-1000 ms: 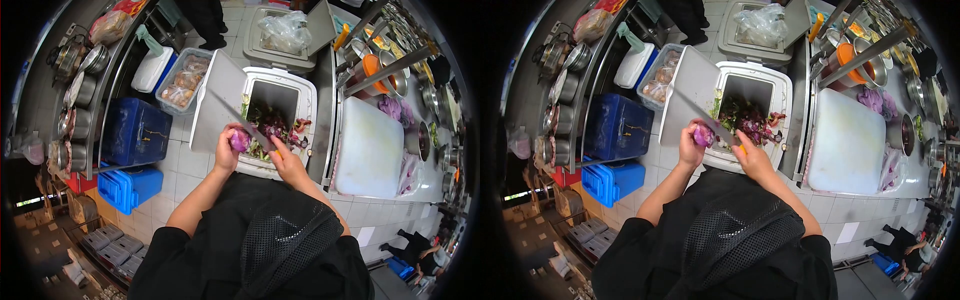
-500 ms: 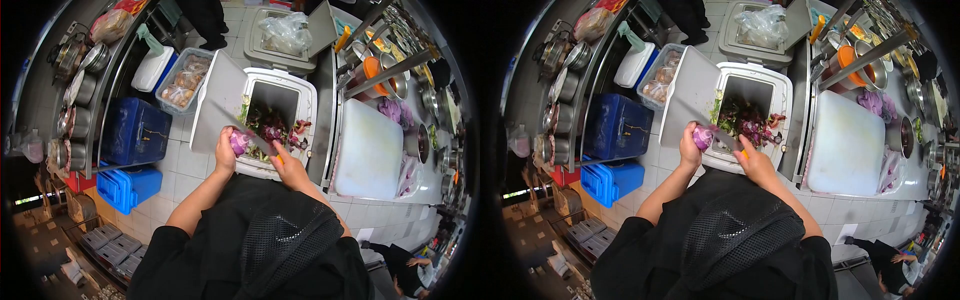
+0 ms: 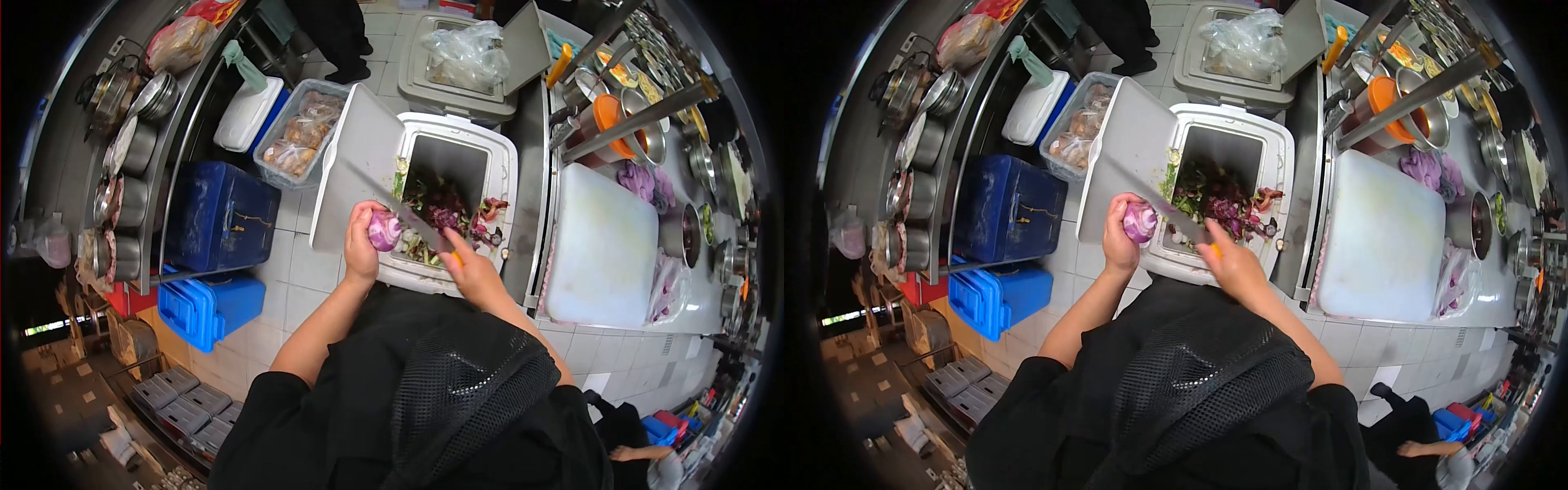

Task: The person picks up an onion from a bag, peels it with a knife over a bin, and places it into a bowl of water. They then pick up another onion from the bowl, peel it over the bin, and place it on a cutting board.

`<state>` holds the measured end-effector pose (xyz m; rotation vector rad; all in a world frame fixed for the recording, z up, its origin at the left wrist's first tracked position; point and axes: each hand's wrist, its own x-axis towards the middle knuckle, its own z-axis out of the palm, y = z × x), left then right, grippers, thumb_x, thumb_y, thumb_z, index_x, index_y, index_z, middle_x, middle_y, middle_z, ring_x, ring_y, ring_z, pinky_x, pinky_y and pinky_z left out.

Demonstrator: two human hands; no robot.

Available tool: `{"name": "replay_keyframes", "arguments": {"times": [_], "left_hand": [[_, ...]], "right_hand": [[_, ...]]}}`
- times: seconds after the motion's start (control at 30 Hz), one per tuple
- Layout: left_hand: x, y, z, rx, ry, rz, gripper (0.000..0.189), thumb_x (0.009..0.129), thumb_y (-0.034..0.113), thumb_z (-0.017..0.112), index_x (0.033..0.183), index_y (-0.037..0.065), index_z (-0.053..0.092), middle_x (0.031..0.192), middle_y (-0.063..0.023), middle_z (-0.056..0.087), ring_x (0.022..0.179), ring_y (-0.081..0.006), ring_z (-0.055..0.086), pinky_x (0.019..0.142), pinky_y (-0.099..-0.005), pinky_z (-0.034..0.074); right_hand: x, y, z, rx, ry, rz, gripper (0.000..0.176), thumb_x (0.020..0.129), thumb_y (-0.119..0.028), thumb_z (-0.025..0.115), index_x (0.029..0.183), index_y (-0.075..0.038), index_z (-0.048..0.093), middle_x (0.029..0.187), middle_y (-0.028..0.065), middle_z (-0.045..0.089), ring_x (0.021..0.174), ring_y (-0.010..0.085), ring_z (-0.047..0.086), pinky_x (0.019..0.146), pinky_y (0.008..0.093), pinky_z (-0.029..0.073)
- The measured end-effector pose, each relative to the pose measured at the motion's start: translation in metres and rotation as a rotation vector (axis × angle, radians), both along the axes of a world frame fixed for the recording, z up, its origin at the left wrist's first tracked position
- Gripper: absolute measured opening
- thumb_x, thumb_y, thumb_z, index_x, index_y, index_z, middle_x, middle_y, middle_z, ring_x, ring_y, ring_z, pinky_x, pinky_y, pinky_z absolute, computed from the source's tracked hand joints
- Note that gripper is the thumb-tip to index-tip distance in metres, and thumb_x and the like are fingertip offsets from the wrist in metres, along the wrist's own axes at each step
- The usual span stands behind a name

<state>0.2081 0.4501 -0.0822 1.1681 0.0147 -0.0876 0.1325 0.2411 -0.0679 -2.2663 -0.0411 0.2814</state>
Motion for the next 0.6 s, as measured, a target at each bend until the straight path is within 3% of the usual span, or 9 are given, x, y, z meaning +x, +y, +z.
{"name": "replay_keyframes", "arguments": {"times": [0.13,0.2,0.23,0.27,0.37,0.47,0.5,0.53,0.6], "left_hand": [[0.0,-0.001,-0.009,-0.173,0.09,0.017,0.039,0.096,0.033,0.033,0.11,0.004,0.054,0.098,-0.0128,0.064,0.089,-0.0199,0.06,0.08,-0.0345,0.048],[0.004,0.001,-0.013,-0.399,0.364,-0.097,0.041,0.097,0.039,0.033,0.109,0.007,0.055,0.092,-0.0121,0.066,0.082,-0.02,0.061,0.071,-0.0373,0.049],[0.003,-0.005,-0.008,-0.366,0.408,-0.061,0.036,0.099,0.042,0.035,0.104,0.011,0.053,0.083,-0.0086,0.064,0.069,-0.0185,0.06,0.052,-0.0336,0.045],[0.002,-0.005,-0.005,-0.366,0.407,-0.062,0.036,0.099,0.042,0.035,0.104,0.011,0.053,0.083,-0.0086,0.064,0.069,-0.0185,0.06,0.052,-0.0336,0.045],[-0.002,-0.007,0.004,-0.176,0.466,-0.124,0.037,0.1,0.046,0.035,0.103,0.013,0.051,0.078,-0.0075,0.062,0.052,-0.0163,0.055,0.034,-0.0264,0.034],[-0.002,-0.011,-0.004,-0.187,0.367,-0.097,0.034,0.1,0.044,0.036,0.103,0.013,0.051,0.076,-0.0056,0.06,0.051,-0.0156,0.054,0.034,-0.0268,0.035],[-0.001,-0.007,-0.006,-0.121,0.384,-0.11,0.034,0.097,0.045,0.043,0.099,0.012,0.055,0.081,-0.0048,0.061,0.065,-0.0147,0.058,0.05,-0.028,0.045],[-0.001,-0.008,-0.009,-0.121,0.385,-0.11,0.034,0.097,0.045,0.043,0.099,0.012,0.055,0.081,-0.0048,0.061,0.065,-0.0147,0.058,0.05,-0.028,0.045],[0.001,-0.013,-0.014,0.012,0.257,0.008,0.032,0.096,0.039,0.044,0.098,0.01,0.057,0.084,-0.0033,0.058,0.075,-0.0133,0.057,0.064,-0.0269,0.047]], "right_hand": [[-0.004,-0.01,-0.014,0.124,0.18,-0.143,0.055,0.096,-0.042,0.051,0.14,-0.012,0.042,0.096,0.0239,0.066,0.089,0.0436,0.063,0.077,0.0458,0.05],[0.0,-0.003,-0.008,0.155,0.18,-0.143,0.055,0.096,-0.042,0.051,0.14,-0.012,0.042,0.097,0.0234,0.066,0.09,0.0433,0.063,0.078,0.0451,0.05],[0.003,0.001,-0.006,0.187,0.18,-0.141,0.055,0.096,-0.042,0.051,0.141,-0.012,0.042,0.098,0.0229,0.066,0.091,0.043,0.063,0.079,0.0444,0.05],[0.004,0.005,-0.006,0.187,0.18,-0.142,0.055,0.096,-0.042,0.051,0.141,-0.012,0.042,0.098,0.0229,0.066,0.091,0.043,0.063,0.079,0.0444,0.05],[0.008,0.017,-0.003,0.121,-0.136,-0.092,0.057,0.095,-0.042,0.052,0.142,-0.012,0.04,0.097,0.0212,0.067,0.089,0.042,0.063,0.077,0.044,0.05],[0.013,0.028,0.024,0.072,-0.085,0.02,0.061,0.094,-0.043,0.054,0.144,-0.012,0.037,0.09,0.0212,0.067,0.082,0.0399,0.064,0.072,0.0448,0.051],[0.015,0.031,0.029,0.015,-0.1,0.088,0.063,0.093,-0.044,0.055,0.144,-0.012,0.036,0.086,0.0211,0.066,0.077,0.0393,0.064,0.069,0.0456,0.05],[0.016,0.034,0.034,-0.041,-0.115,0.157,0.065,0.092,-0.045,0.056,0.144,-0.012,0.035,0.081,0.0209,0.066,0.073,0.0387,0.064,0.065,0.0463,0.05],[0.016,0.036,0.04,-0.053,-0.011,0.171,0.065,0.092,-0.044,0.056,0.147,-0.019,0.032,0.085,0.0222,0.065,0.076,0.043,0.062,0.067,0.0478,0.048]]}}
